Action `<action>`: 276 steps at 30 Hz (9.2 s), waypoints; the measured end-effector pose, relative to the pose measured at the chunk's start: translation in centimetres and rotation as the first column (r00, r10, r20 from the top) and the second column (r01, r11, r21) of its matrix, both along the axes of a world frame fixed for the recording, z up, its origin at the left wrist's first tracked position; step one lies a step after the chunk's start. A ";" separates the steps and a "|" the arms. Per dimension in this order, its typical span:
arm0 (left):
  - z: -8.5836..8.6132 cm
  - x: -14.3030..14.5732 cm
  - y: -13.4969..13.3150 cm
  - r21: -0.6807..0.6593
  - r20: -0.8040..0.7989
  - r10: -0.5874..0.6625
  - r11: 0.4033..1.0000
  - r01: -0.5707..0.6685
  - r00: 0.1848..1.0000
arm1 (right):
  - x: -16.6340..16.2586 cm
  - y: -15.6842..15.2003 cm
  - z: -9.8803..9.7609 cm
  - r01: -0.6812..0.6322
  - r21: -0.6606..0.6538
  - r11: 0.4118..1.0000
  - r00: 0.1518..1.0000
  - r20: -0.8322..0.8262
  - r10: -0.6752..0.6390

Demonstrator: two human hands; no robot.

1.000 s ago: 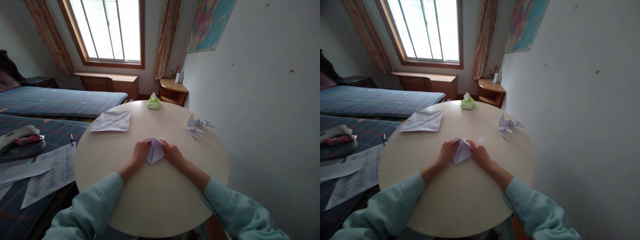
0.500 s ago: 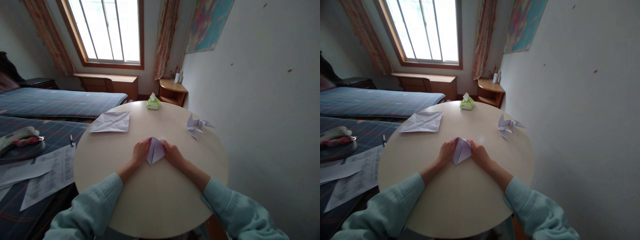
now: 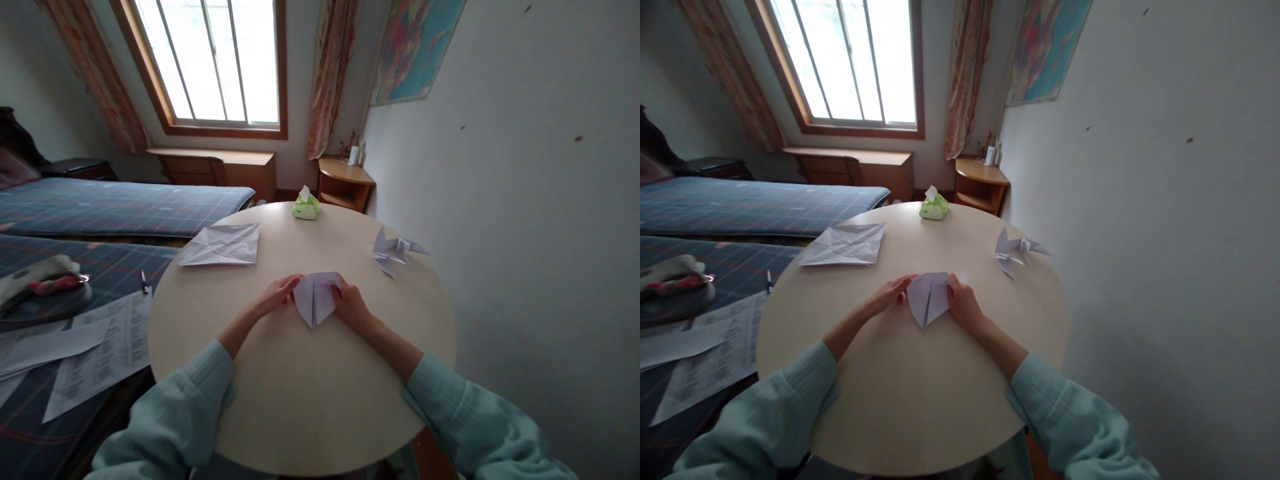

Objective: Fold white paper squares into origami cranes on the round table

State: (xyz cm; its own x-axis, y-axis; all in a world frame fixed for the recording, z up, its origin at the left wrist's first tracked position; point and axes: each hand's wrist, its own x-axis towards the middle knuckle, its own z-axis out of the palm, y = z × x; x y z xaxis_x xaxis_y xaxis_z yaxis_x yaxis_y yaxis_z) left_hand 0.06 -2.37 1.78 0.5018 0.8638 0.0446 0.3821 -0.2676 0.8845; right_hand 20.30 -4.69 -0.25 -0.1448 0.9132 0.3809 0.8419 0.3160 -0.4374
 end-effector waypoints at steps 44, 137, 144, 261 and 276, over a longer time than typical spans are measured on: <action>-1.7 2.9 -2.3 0.562 -0.358 0.007 0.800 0.209 0.934 | 0.9 0.0 0.9 -0.201 0.300 0.933 0.951 -0.168 0.259; -1.2 5.7 -3.1 0.584 -0.534 0.232 0.797 0.156 0.813 | 1.5 -1.0 3.0 0.099 -0.007 0.995 0.958 0.272 -0.094; -1.0 5.9 -3.2 0.569 -0.530 0.244 0.812 0.127 0.812 | 1.5 -0.9 3.1 0.084 -0.081 0.993 0.995 -0.050 -0.088; -1.5 2.7 -2.2 0.512 -0.318 -0.138 0.808 0.292 0.938 | 1.8 3.4 0.0 -0.136 0.008 0.991 0.990 -0.037 0.136; -2.0 3.0 -1.9 0.547 -0.303 -0.102 0.795 0.261 0.947 | 1.0 3.4 0.6 -0.167 0.247 0.954 0.974 0.194 0.120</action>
State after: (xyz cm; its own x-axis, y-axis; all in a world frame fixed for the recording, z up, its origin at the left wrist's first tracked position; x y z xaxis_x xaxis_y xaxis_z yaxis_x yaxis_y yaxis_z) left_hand 3.06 -4.23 -0.24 0.7088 0.6094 0.3553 0.4563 -0.7802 0.4279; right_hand 21.33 -1.32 0.38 -0.3530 0.7503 0.5590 0.8351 0.5221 -0.1734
